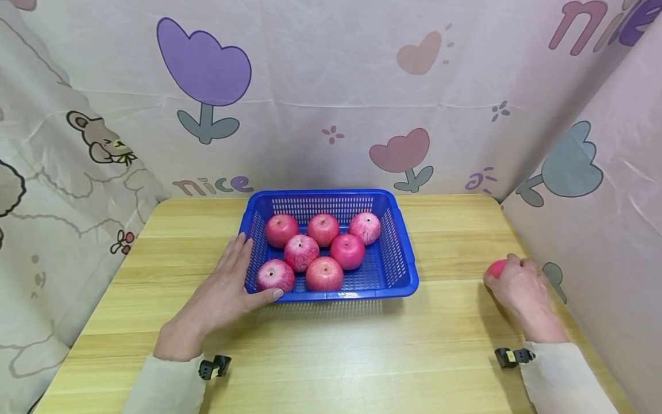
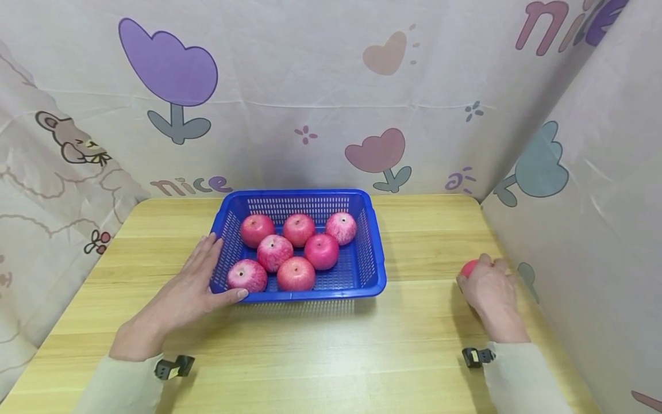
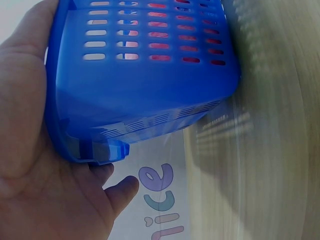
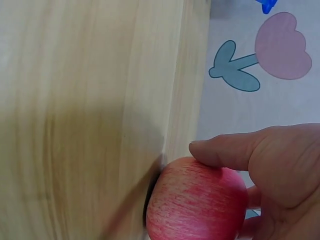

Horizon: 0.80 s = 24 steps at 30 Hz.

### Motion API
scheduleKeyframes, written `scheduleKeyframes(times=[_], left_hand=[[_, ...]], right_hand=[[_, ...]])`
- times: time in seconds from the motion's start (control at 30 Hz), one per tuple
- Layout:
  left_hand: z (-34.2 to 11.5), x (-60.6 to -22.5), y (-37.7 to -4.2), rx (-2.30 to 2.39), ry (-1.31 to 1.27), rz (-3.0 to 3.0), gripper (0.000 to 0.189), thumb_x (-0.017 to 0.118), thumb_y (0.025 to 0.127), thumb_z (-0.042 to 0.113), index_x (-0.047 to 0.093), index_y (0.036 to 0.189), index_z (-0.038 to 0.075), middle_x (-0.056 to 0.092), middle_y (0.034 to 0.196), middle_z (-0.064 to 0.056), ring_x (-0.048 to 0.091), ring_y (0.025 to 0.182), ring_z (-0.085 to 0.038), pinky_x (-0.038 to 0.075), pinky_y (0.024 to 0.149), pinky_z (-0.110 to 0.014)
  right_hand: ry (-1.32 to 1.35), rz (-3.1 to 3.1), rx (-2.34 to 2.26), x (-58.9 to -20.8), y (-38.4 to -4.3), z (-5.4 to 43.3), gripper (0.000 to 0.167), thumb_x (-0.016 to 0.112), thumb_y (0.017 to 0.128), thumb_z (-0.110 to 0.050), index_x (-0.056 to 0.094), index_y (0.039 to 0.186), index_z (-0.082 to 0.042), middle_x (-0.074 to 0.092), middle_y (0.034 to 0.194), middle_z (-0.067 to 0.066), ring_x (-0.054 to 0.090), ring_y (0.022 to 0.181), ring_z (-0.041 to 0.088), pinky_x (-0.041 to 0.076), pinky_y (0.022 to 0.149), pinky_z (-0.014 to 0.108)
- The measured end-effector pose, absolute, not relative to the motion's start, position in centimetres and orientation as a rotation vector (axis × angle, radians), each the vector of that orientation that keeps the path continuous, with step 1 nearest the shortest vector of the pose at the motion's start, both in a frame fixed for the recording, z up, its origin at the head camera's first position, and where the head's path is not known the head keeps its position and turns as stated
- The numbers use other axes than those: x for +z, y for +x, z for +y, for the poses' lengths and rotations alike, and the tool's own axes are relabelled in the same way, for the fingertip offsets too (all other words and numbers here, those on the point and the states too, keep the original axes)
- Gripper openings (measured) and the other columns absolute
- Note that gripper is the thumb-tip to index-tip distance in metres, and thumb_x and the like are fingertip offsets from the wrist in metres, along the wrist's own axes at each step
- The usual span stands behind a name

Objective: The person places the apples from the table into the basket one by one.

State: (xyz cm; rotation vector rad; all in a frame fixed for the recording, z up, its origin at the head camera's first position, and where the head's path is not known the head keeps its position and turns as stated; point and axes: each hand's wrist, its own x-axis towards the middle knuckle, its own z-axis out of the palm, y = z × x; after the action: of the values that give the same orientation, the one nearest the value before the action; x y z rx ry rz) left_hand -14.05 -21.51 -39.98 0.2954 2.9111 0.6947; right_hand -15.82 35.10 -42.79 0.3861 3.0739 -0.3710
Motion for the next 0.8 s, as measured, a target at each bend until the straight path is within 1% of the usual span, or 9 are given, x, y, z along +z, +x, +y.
scheduleKeyframes(times=[0.17,0.33,0.47,0.67,0.8], left_hand=[[-21.5,-40.0,-14.0,0.696,0.294,2.912,0.129,0.068,0.087,0.078,0.0,0.17,0.006,-0.011,0.178,-0.012,-0.007,0.165,-0.036,0.019,0.124,-0.071],[-21.5,-40.0,-14.0,0.69,0.289,2.913,0.129,0.067,0.087,0.078,-0.001,0.17,0.007,-0.011,0.178,-0.011,-0.008,0.165,-0.036,0.02,0.124,-0.071],[-21.5,-39.9,-14.0,0.685,0.288,2.912,0.129,0.067,0.087,0.078,-0.002,0.17,0.007,-0.012,0.178,-0.011,-0.008,0.165,-0.036,0.02,0.124,-0.071],[-21.4,-39.9,-14.0,0.683,0.288,2.909,0.129,0.065,0.087,0.08,-0.002,0.17,0.008,-0.012,0.178,-0.011,-0.009,0.165,-0.036,0.019,0.123,-0.072],[-21.5,-39.9,-14.0,0.678,0.29,2.912,0.129,0.064,0.087,0.08,-0.002,0.17,0.007,-0.012,0.178,-0.012,-0.009,0.165,-0.036,0.019,0.123,-0.072]], right_hand=[[0.403,3.037,-0.374,-42.6,-16.3,35.1,0.074,0.063,0.097,-0.03,0.034,0.137,0.025,0.039,0.123,0.052,0.047,0.102,0.065,0.044,0.087,0.076],[0.394,3.023,-0.375,-42.6,-16.8,35.2,0.079,0.062,0.096,-0.031,0.031,0.143,0.024,0.038,0.126,0.051,0.048,0.102,0.065,0.047,0.087,0.076],[0.388,3.02,-0.393,-42.7,-17.1,35.1,0.078,0.062,0.094,-0.03,0.031,0.144,0.021,0.038,0.127,0.05,0.051,0.101,0.065,0.049,0.084,0.074],[0.358,3.043,-0.404,-42.7,-17.3,35.0,0.075,0.062,0.094,-0.031,0.034,0.142,0.02,0.041,0.126,0.048,0.053,0.101,0.064,0.049,0.081,0.073],[0.337,3.059,-0.405,-42.6,-17.6,34.8,0.073,0.063,0.094,-0.031,0.037,0.141,0.019,0.041,0.126,0.047,0.053,0.101,0.062,0.049,0.082,0.073]])
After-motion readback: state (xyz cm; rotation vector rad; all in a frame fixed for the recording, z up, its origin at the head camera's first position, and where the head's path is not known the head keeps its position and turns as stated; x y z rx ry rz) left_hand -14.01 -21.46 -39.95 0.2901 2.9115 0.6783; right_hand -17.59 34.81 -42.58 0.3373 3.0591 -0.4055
